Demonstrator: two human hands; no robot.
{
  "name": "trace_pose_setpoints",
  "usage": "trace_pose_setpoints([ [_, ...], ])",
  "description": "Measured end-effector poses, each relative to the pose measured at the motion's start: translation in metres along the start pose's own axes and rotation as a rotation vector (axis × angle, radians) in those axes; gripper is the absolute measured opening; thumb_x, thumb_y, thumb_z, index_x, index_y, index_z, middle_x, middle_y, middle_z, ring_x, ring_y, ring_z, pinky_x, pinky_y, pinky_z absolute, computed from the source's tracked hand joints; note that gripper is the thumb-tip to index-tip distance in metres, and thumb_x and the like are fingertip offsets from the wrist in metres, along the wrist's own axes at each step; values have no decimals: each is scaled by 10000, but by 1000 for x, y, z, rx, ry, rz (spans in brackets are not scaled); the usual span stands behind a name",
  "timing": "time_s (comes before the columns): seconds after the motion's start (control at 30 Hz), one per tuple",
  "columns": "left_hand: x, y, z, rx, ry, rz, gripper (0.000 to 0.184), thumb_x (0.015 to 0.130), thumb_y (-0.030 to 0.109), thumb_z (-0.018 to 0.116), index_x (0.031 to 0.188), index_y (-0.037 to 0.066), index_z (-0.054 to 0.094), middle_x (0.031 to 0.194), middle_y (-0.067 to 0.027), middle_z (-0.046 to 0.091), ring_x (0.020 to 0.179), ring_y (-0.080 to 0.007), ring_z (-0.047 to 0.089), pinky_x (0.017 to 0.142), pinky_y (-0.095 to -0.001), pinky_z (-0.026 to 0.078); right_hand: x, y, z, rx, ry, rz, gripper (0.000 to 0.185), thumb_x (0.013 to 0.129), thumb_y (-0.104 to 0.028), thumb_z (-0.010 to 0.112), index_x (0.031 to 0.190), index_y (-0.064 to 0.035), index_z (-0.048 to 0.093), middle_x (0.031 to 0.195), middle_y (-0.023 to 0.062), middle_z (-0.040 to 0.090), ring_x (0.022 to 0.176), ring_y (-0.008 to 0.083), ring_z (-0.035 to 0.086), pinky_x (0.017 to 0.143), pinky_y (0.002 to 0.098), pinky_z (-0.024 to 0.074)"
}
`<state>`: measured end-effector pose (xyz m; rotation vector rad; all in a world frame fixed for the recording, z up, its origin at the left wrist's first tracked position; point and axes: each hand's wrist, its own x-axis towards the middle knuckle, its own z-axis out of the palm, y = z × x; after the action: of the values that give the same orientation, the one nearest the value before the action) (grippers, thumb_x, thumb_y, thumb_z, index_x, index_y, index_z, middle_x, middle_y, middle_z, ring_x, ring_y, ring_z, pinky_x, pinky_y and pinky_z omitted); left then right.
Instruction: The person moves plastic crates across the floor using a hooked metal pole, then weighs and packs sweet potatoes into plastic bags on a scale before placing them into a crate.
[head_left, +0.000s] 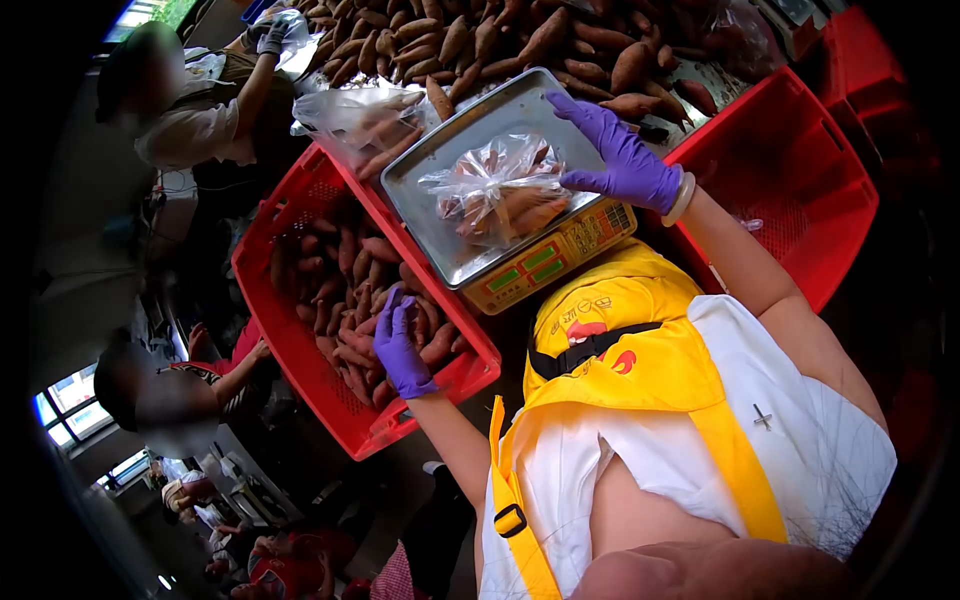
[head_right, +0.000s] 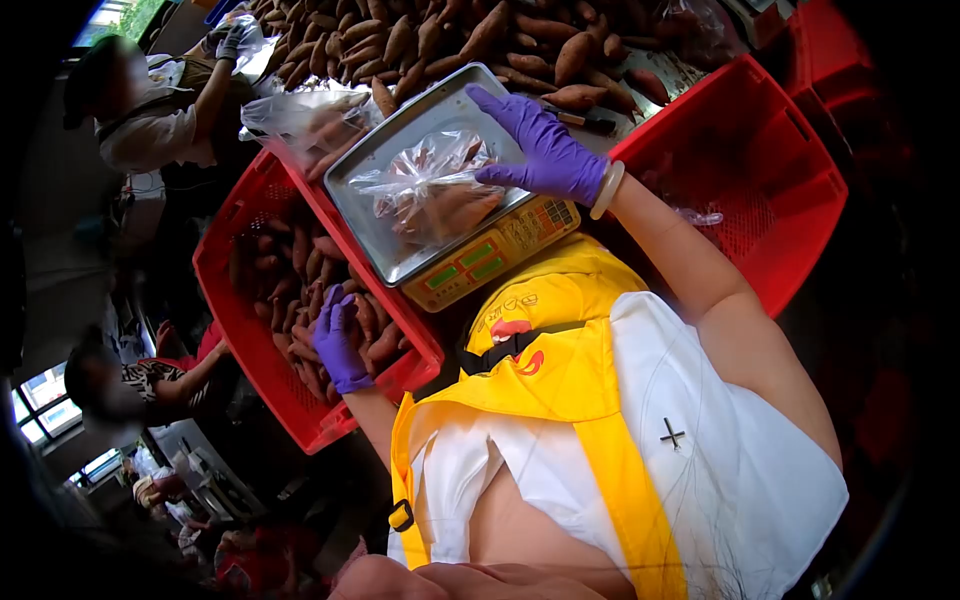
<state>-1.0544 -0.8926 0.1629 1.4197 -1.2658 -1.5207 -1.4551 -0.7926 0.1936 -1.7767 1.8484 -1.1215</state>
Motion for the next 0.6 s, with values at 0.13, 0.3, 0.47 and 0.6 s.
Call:
trace_pose_setpoints([
  [0.13,-16,-38,-23,-84,40,-97,321,942,82,516,1230,-52,559,1149,-92,603,1041,-174,581,933,-280,456,24,-26,11,-271,-8,-171,959,751,-520,709,1497,-163,225,1429,182,383,1312,382,358,1112,471,256],
  [0.3,-21,-43,-20,8,-27,-54,348,951,113,486,1253,-49,548,1232,-113,574,1096,-193,564,957,-296,448,42,-42,59,-330,-205,-42,1022,692,-488,751,1486,-119,222,1323,231,468,1239,406,434,1059,502,292],
  [0.47,-22,-21,15,-70,-144,-107,394,942,129,480,1303,-28,499,1190,-99,590,1094,-200,562,933,-294,455,53,0,124,-383,56,-244,271,675,-221,673,894,-62,681,794,171,665,777,338,673,694,428,529],
  [0.6,-26,-7,35,130,-120,-57,412,944,172,462,1312,-7,508,1087,-69,624,961,-171,580,828,-269,461,40,14,68,-161,200,23,255,782,-214,650,977,-54,686,865,165,684,822,327,660,766,387,506],
])
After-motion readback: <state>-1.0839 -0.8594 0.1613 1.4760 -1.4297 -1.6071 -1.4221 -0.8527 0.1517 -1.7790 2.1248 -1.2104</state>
